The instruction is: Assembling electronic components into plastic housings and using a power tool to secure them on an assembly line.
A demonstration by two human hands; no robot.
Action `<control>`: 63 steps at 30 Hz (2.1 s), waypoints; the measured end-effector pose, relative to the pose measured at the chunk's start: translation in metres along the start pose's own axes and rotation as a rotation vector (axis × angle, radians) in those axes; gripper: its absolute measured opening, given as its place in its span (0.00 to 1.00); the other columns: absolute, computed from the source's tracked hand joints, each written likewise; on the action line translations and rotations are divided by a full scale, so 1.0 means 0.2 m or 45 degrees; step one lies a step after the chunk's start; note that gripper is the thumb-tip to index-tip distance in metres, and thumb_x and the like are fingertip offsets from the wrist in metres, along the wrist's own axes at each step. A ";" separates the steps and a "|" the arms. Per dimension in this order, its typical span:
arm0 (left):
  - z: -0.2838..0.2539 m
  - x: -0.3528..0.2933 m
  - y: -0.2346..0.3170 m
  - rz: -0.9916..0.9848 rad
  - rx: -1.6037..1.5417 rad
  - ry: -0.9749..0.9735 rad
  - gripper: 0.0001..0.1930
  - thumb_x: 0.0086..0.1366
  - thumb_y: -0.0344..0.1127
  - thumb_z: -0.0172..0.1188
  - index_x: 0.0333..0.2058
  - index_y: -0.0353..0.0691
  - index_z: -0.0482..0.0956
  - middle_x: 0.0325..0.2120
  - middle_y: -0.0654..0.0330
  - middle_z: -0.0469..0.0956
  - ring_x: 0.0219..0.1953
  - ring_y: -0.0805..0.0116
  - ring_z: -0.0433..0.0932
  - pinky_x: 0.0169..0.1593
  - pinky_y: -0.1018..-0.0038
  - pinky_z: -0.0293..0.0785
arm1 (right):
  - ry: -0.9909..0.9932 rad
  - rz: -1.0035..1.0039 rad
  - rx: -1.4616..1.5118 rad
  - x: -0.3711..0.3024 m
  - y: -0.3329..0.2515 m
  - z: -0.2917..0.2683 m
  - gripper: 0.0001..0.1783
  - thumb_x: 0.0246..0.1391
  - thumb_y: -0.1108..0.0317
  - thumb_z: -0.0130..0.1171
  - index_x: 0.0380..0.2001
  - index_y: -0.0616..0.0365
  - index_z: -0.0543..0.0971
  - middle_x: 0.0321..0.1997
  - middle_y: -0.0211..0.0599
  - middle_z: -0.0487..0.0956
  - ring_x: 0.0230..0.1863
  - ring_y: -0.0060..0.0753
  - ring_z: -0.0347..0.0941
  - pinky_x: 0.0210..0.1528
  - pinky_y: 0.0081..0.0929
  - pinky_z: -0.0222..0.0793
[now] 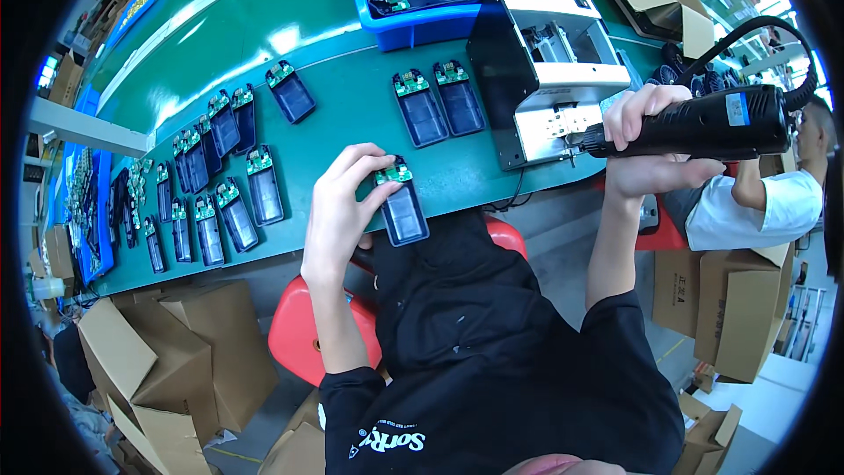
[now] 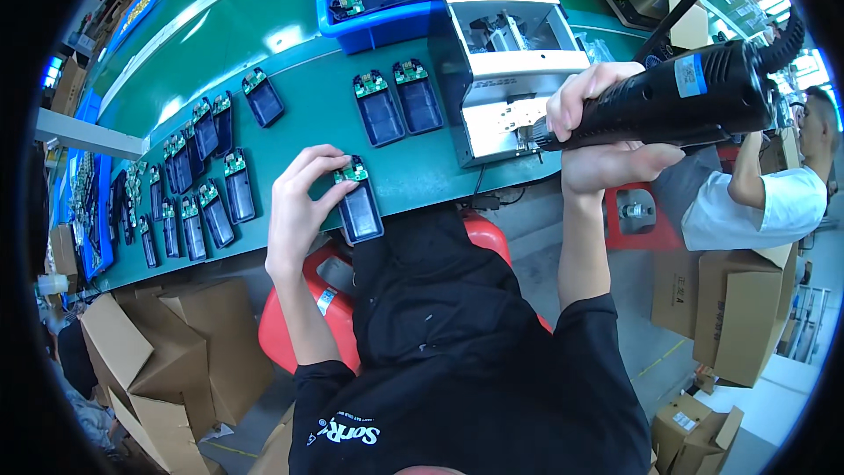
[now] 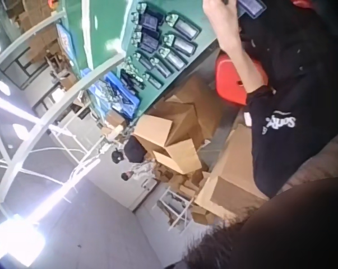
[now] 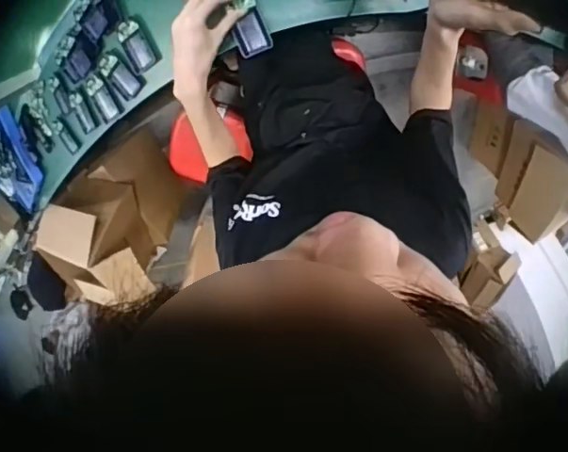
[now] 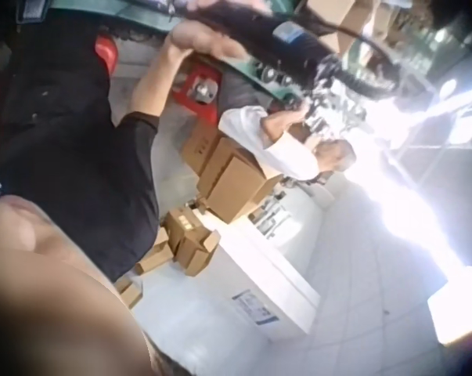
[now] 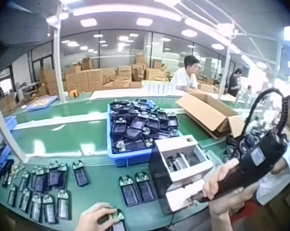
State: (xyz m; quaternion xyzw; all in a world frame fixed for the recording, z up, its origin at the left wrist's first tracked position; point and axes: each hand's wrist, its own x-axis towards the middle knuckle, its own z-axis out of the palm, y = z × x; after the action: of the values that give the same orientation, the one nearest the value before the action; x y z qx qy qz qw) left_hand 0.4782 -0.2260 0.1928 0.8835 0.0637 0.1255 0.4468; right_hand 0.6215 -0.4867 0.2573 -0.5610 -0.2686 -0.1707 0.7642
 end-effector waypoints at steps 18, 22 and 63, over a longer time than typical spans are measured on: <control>0.25 0.00 0.05 0.210 -0.112 0.030 0.16 0.49 0.24 0.71 0.37 0.35 0.78 0.36 0.58 0.76 0.41 0.57 0.79 0.43 0.67 0.77 | -0.550 0.069 0.589 -0.20 0.11 0.35 0.51 0.41 0.12 0.42 0.34 0.57 0.67 0.18 0.30 0.67 0.14 0.21 0.62 0.16 0.17 0.61; 0.25 -0.01 0.05 0.198 -0.134 0.035 0.16 0.48 0.23 0.71 0.37 0.35 0.79 0.36 0.57 0.77 0.41 0.57 0.79 0.44 0.68 0.77 | -0.682 0.091 0.562 -0.23 0.18 0.36 0.56 0.34 0.08 0.40 0.35 0.58 0.67 0.19 0.31 0.70 0.18 0.22 0.67 0.20 0.18 0.66; 0.23 0.01 0.05 0.264 -0.084 -0.020 0.15 0.49 0.23 0.69 0.36 0.35 0.75 0.36 0.56 0.70 0.40 0.57 0.75 0.42 0.64 0.75 | -0.648 0.106 0.534 -0.32 0.26 0.43 0.54 0.38 0.10 0.40 0.32 0.60 0.66 0.17 0.33 0.68 0.14 0.23 0.61 0.17 0.20 0.62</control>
State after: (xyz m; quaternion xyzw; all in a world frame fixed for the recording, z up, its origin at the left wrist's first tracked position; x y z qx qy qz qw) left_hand 0.4919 -0.2662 0.1746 0.8711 -0.0357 0.1660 0.4608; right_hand 0.5814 -0.3923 0.1983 -0.4268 -0.4570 0.0654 0.7776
